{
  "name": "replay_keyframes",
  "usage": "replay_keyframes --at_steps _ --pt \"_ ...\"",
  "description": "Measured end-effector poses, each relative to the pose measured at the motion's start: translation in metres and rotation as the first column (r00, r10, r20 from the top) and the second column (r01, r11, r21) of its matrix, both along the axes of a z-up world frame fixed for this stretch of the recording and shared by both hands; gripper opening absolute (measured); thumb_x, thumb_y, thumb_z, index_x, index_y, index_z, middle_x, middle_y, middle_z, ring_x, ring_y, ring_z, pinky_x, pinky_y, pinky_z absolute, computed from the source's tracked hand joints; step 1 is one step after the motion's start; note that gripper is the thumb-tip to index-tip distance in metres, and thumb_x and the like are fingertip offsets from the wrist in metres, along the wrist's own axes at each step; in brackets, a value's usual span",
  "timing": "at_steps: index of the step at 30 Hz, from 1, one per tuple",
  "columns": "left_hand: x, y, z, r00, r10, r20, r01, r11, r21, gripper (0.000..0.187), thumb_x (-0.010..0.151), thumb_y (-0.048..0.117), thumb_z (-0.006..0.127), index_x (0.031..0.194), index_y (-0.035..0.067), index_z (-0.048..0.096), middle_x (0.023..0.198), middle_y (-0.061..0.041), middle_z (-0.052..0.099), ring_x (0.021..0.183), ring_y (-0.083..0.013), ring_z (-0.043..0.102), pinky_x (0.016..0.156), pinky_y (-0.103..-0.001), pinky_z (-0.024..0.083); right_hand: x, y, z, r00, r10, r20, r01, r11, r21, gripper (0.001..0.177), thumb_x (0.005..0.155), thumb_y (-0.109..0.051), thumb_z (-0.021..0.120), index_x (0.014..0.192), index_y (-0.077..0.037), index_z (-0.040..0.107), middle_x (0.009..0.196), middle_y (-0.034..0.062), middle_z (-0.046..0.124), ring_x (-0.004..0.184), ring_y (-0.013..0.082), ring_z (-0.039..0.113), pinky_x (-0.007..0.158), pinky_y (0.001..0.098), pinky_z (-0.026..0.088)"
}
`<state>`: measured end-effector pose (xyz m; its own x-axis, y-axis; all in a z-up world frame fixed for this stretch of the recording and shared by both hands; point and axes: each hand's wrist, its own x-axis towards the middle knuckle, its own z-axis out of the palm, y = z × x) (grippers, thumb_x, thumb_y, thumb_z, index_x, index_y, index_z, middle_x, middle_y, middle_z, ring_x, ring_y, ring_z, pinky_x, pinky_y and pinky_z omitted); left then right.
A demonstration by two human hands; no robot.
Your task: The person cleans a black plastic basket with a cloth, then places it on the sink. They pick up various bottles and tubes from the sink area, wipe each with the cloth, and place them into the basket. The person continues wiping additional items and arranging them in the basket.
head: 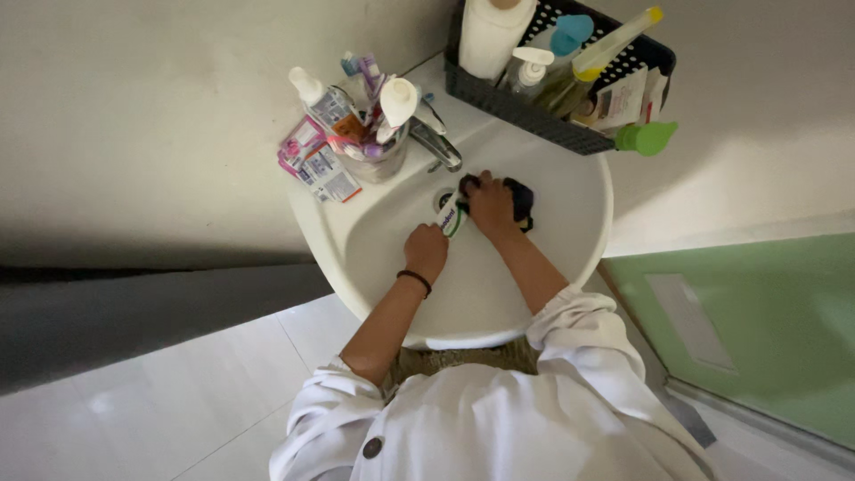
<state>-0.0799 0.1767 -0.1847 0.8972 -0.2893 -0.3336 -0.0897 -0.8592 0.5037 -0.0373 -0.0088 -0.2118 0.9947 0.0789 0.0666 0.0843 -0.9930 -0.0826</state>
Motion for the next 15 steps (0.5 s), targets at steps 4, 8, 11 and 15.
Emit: replay_keyframes --at_steps 4,8,11,15 --pt "-0.004 0.003 -0.007 0.999 -0.015 0.041 0.013 0.999 0.038 0.020 0.100 0.015 0.058 0.099 0.000 0.071 0.102 -0.020 0.068 0.088 -0.0331 0.069 0.075 -0.042 0.058 0.023 -0.014 -0.004 0.985 -0.169 -0.020 0.166 0.979 -0.118 0.024 0.097 -0.014 0.060 0.118 -0.006 0.070 0.121 0.0224 0.062 0.102 0.0392 0.063 0.081 0.0513 0.051" --pt "-0.006 0.016 -0.009 0.994 -0.007 0.106 0.002 0.999 0.042 0.018 0.097 0.016 0.062 0.098 0.003 0.074 0.105 -0.020 0.067 0.090 -0.0347 0.068 0.079 -0.043 0.057 0.022 -0.040 0.000 0.992 -0.077 0.102 0.094 0.979 -0.183 0.031 0.089 -0.017 0.065 0.118 -0.007 0.068 0.131 0.0237 0.058 0.093 0.0379 0.062 0.071 0.0495 0.050" --pt "-0.010 0.014 0.003 0.988 0.012 0.153 -0.019 0.999 0.048 0.020 0.090 0.018 0.066 0.102 0.003 0.072 0.105 -0.019 0.065 0.094 -0.0344 0.066 0.078 -0.044 0.056 0.008 -0.031 0.012 0.986 -0.087 0.144 0.109 0.982 -0.153 0.036 0.090 -0.027 0.071 0.121 -0.008 0.068 0.122 0.0207 0.060 0.099 0.0389 0.062 0.081 0.0521 0.049" --pt "-0.004 0.002 0.005 0.961 -0.149 0.234 0.082 0.958 0.273 0.041 0.075 0.026 0.074 0.106 0.000 0.070 0.120 -0.015 0.058 0.101 -0.0309 0.061 0.067 -0.036 0.060 -0.011 -0.016 0.030 0.988 -0.034 0.150 0.032 0.999 0.021 0.046 0.084 -0.031 0.075 0.123 -0.008 0.068 0.119 0.0202 0.058 0.099 0.0387 0.061 0.083 0.0548 0.044"
